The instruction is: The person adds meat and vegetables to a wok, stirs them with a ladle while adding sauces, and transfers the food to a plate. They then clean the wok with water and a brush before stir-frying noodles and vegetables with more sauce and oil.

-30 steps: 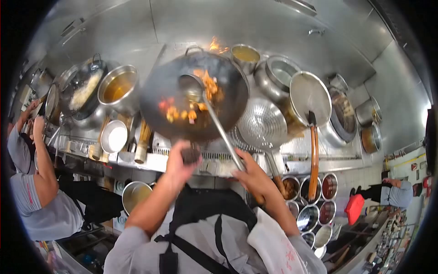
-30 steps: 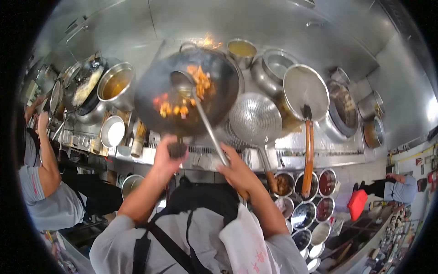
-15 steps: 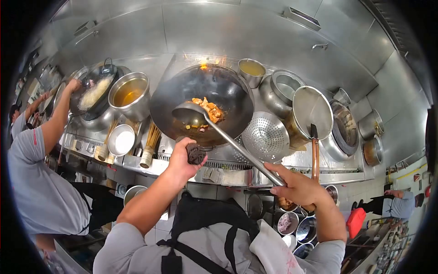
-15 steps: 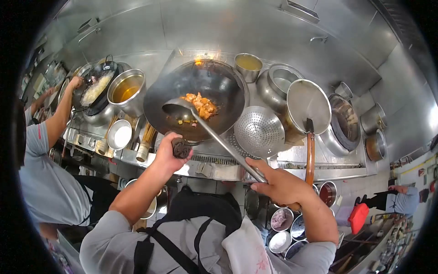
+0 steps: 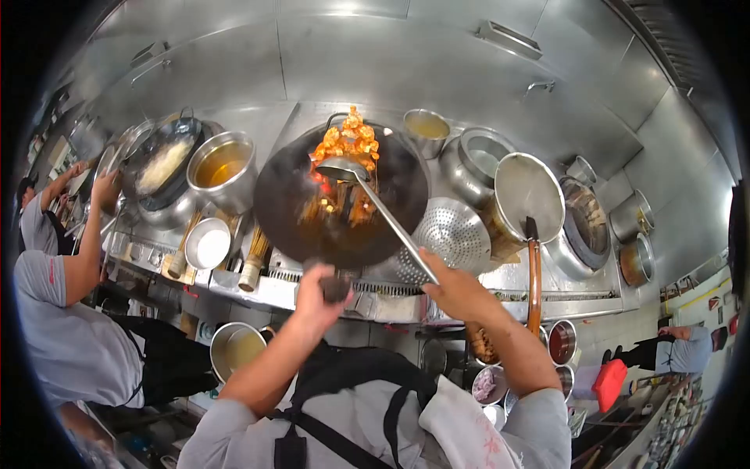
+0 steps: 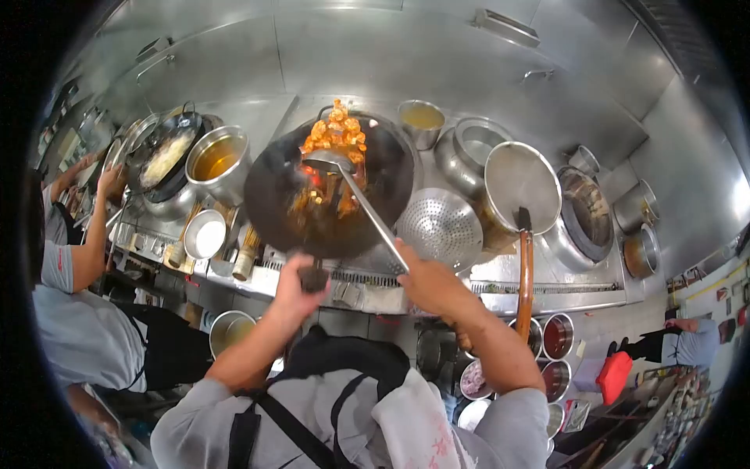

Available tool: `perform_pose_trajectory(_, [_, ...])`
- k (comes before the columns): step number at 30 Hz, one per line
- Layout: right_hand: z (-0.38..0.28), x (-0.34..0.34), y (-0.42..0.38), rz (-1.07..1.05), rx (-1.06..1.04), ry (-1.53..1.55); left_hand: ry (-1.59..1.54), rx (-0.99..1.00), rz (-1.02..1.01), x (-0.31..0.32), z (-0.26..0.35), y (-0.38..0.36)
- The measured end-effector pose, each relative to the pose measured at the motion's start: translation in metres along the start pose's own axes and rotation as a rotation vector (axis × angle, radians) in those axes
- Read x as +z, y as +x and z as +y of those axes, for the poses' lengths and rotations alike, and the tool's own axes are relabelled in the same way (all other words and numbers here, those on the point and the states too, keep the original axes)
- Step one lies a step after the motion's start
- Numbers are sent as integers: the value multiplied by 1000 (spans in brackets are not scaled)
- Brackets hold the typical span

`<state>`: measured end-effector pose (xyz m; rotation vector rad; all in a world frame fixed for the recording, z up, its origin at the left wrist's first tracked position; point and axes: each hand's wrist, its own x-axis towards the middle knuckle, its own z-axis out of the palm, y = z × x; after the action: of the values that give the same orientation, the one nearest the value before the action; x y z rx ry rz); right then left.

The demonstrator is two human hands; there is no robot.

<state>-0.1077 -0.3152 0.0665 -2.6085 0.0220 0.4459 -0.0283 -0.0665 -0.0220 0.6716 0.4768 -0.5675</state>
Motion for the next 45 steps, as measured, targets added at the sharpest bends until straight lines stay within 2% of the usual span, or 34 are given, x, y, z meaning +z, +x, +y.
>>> perform_pose_trajectory(1, [5, 0, -8, 12, -49, 60, -28, 13, 14, 14, 10, 16])
perform_pose_trajectory(2, [10, -1, -16, 56, -188, 95, -16, 17, -33, 15, 17, 37])
perform_pose_trajectory(3, [11, -5, -27, 45, -190, 87, -1, -65, 1, 20, 26, 44])
perform_pose_trajectory(5, [0, -32, -40, -91, -223, 108, 68, -59, -9, 35, 34, 23])
perform_pose_trajectory(6, [-11, -46, -46, -209, -102, 153, 75, -91, 43, 38, 39, 22])
perform_pose_trajectory(7, [-8, -47, -39, -217, -103, 158, 75, -92, 52, 40, 41, 27])
perform_pose_trajectory(9, [9, -34, -24, -164, -154, 53, 70, -11, 24, 40, 36, 47])
perform_pose_trajectory(10, [18, -21, -11, -85, -146, 6, 62, -75, -1, 29, 33, 72])
perform_pose_trajectory(12, [-8, -25, 5, -124, 51, -22, 35, -70, -33, 18, 25, 75])
perform_pose_trajectory(13, [-13, -20, 13, -108, 75, -19, -6, -51, -60, 12, 17, 73])
perform_pose_trajectory(15, [-7, -13, 26, -22, 68, -60, -58, -12, -54, -20, -2, 39])
perform_pose_trajectory(17, [-3, -14, 25, 35, 50, -58, 107, -65, -166, -34, -4, -10])
perform_pose_trajectory(19, [-1, -3, 14, 15, 28, -41, 47, 1, -95, -19, -4, -5])
perform_pose_trajectory(20, [2, -7, 7, 52, -57, 28, -38, -27, 25, -3, 6, 10])
perform_pose_trajectory(21, [4, -12, 1, 97, -141, 94, -59, -36, -12, 11, 17, 25])
perform_pose_trajectory(23, [-1, -10, -4, 48, -109, 168, 15, -36, -44, 28, 27, 55])
perform_pose_trajectory(25, [-8, -1, -9, 191, -121, 245, 13, -15, -54, 17, 27, 94])
perform_pose_trajectory(26, [-17, 4, -10, 195, -42, 274, 18, -22, -68, 15, 28, 101])
perform_pose_trajectory(27, [-15, 20, -4, 188, -48, 273, 26, -28, -86, 13, 29, 109])
perform_pose_trajectory(29, [15, 78, 23, 461, -226, 388, 42, -17, -58, 13, 29, 111])
perform_pose_trajectory(30, [31, 109, 42, 496, -242, 394, 58, -33, -41, 14, 32, 113])
perform_pose_trajectory(31, [39, 132, 52, 495, -241, 394, 75, -52, -23, 15, 32, 114])
perform_pose_trajectory(33, [44, 162, 61, 476, -27, 418, 34, -111, 6, 27, 40, 96])
perform_pose_trajectory(34, [41, 168, 56, 481, -31, 418, -6, -167, 35, 32, 44, 90])
perform_pose_trajectory(36, [33, 179, 44, 456, 52, 428, 46, -131, 65, 31, 40, 103])
perform_pose_trajectory(37, [30, 182, 40, 461, 55, 434, 97, -105, 97, 28, 35, 112])
perform_pose_trajectory(38, [28, 187, 33, 394, 58, 437, 117, -119, 3, 22, 33, 119])
perform_pose_trajectory(40, [31, 197, 17, 303, 3, 473, 60, -80, -37, 2, 21, 124])
perform_pose_trajectory(41, [30, 192, 4, 310, -3, 474, -1, -21, -106, 8, 23, 118])
perform_pose_trajectory(42, [31, 179, -11, 278, -84, 415, -20, -47, -141, 2, 22, 101])
perform_pose_trajectory(44, [18, 119, -35, 259, -173, 342, -10, -25, -33, 15, 18, 37])
perform_pose_trajectory(45, [2, 78, -51, -3, 8, 527, -15, -71, -11, 15, 19, 22])
